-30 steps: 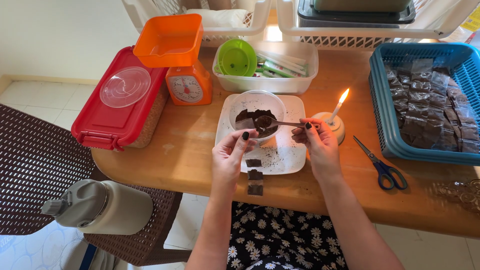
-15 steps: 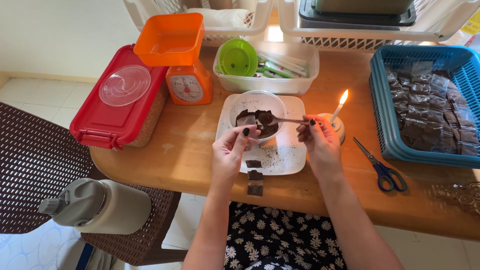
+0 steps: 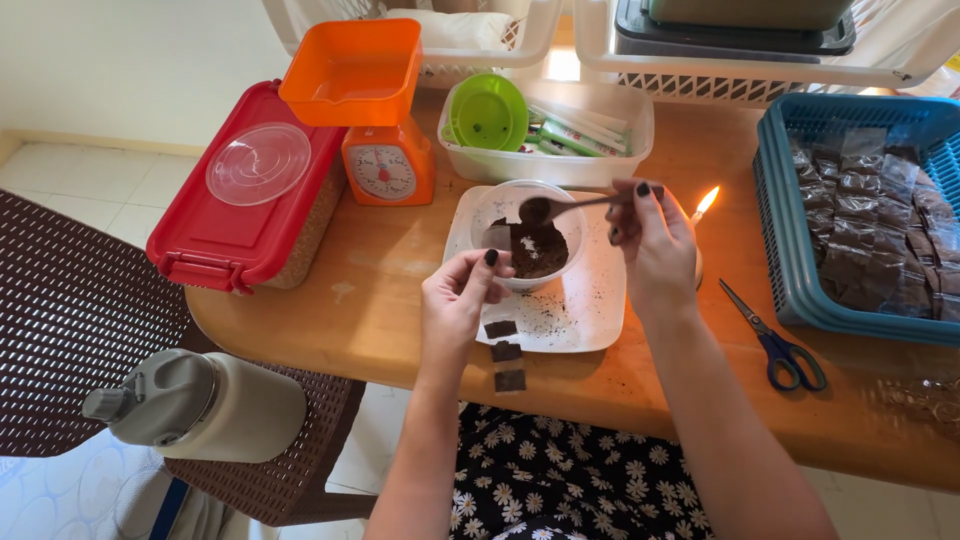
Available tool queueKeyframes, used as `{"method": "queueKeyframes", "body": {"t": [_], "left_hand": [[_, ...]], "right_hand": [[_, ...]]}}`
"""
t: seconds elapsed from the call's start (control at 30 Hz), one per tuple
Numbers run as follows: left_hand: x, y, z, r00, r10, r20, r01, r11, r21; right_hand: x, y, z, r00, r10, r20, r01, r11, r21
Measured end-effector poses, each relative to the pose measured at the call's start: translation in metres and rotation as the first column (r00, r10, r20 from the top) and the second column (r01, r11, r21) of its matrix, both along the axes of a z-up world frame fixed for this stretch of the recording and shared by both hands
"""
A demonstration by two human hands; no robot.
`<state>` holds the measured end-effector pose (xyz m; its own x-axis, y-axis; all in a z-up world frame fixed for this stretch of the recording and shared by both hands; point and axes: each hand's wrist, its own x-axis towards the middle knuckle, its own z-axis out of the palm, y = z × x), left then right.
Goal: Manually sealing small plastic sachets of food powder using a candle flame for heat.
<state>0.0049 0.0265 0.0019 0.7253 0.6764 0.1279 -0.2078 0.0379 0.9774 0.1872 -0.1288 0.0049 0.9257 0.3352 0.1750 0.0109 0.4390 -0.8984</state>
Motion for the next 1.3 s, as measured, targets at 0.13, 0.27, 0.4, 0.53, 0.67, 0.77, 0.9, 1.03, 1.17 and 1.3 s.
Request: {"method": "queueKeyframes", "body": {"t": [0.13, 0.27, 0.4, 0.53, 0.67, 0.77, 0.9, 1.03, 1.17, 1.3], "left_hand": [[-0.001, 0.001, -0.007, 1.000, -0.002, 0.009, 0.002, 1.000, -0.006], [0.000, -0.002, -0.010, 0.999, -0.018, 0.032, 0.019, 0.999, -0.039], [0.001, -0.004, -0.009, 0.999, -0.028, 0.036, 0.029, 0.999, -0.040], [0.001, -0.003, -0.010, 0.999, -0.023, 0.039, 0.024, 0.999, -0.031], [0.001, -0.004, -0.012, 0.999, -0.028, 0.036, 0.030, 0.999, -0.034], [0.003, -0.004, -0.014, 0.999, -0.031, 0.041, 0.033, 0.999, -0.036], [0.002, -0.005, -0.010, 0.999, -0.029, 0.039, 0.030, 0.999, -0.029], [0.002, -0.006, -0.007, 0.999, -0.028, 0.026, 0.028, 1.000, -0.011], [0.002, -0.004, -0.006, 0.999, -0.042, 0.005, 0.042, 0.999, 0.015], [0.002, 0.001, -0.009, 0.998, -0.063, -0.010, 0.063, 0.998, 0.027]], "right_hand": [[-0.011, -0.013, -0.037, 0.999, -0.007, -0.039, 0.006, 1.000, -0.014], [-0.023, -0.023, -0.057, 0.997, -0.069, 0.014, 0.071, 0.986, -0.150], [-0.022, -0.028, -0.057, 0.999, -0.032, -0.033, 0.029, 0.996, -0.088], [-0.017, -0.028, -0.058, 0.999, -0.025, -0.047, 0.023, 0.999, -0.044], [-0.010, -0.028, -0.070, 0.981, 0.017, -0.194, -0.011, 0.999, 0.031], [-0.001, -0.025, -0.092, 0.945, 0.054, -0.321, -0.035, 0.997, 0.065], [-0.001, -0.027, -0.094, 0.931, 0.062, -0.359, -0.044, 0.997, 0.057], [0.006, -0.027, -0.097, 0.929, 0.066, -0.363, -0.058, 0.998, 0.033], [0.008, -0.024, -0.088, 0.945, 0.050, -0.323, -0.046, 0.999, 0.020], [0.004, -0.014, -0.043, 0.968, 0.041, -0.248, -0.020, 0.996, 0.085]]}}
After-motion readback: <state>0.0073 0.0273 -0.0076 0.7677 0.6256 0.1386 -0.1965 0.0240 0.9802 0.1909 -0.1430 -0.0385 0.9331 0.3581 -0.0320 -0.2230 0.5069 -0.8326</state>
